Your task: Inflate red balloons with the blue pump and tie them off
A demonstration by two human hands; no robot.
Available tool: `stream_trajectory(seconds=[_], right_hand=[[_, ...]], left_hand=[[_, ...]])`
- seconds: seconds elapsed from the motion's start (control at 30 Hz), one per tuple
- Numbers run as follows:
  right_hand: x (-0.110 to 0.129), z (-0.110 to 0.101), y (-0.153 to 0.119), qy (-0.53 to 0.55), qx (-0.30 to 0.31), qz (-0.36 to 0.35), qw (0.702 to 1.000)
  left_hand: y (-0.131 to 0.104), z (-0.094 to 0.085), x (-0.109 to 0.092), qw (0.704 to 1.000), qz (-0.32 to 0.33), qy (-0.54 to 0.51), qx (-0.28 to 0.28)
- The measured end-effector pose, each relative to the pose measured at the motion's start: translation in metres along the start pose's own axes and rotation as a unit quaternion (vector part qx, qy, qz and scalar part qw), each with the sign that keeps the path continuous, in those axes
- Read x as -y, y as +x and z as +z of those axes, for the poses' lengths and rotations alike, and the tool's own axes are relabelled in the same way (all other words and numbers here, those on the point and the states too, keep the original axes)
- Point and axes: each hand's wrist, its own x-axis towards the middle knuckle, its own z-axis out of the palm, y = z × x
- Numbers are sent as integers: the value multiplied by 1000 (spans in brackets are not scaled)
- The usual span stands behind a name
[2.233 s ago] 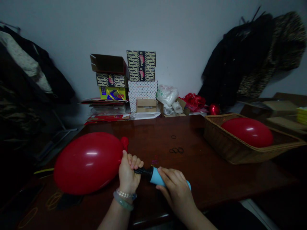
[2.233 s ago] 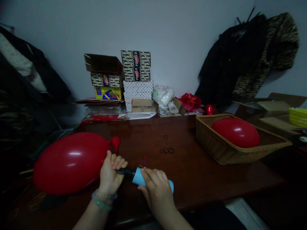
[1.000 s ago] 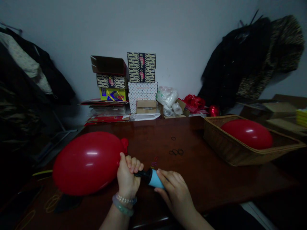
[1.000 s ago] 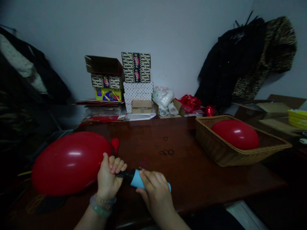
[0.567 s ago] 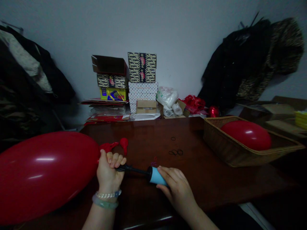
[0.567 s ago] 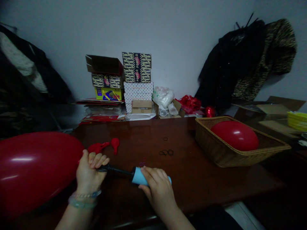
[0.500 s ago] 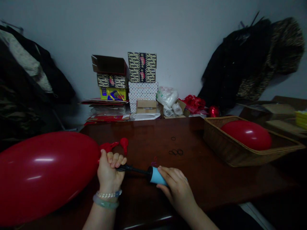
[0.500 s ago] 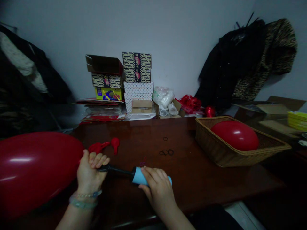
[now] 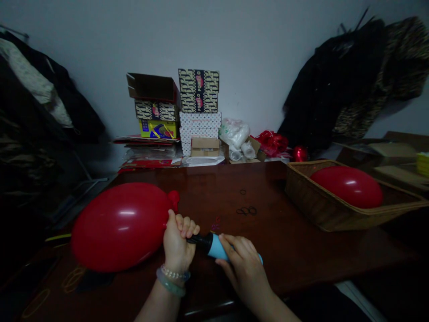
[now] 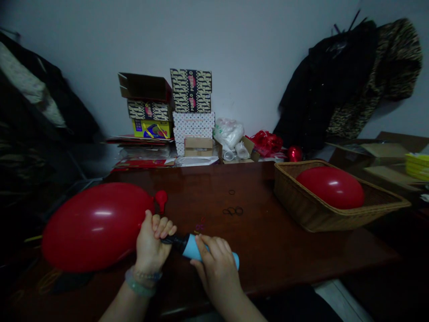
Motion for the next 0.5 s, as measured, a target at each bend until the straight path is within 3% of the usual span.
stream_trajectory(seconds=[0.23,0.5], right_hand=[[-6,-2,-3,7,24,5,1000],[-36,-17,1,13,40,8,999]], left_hand=[[-1,0,1,1000,4,-2,-3],[19,5,-22,998,53,-17,-12]])
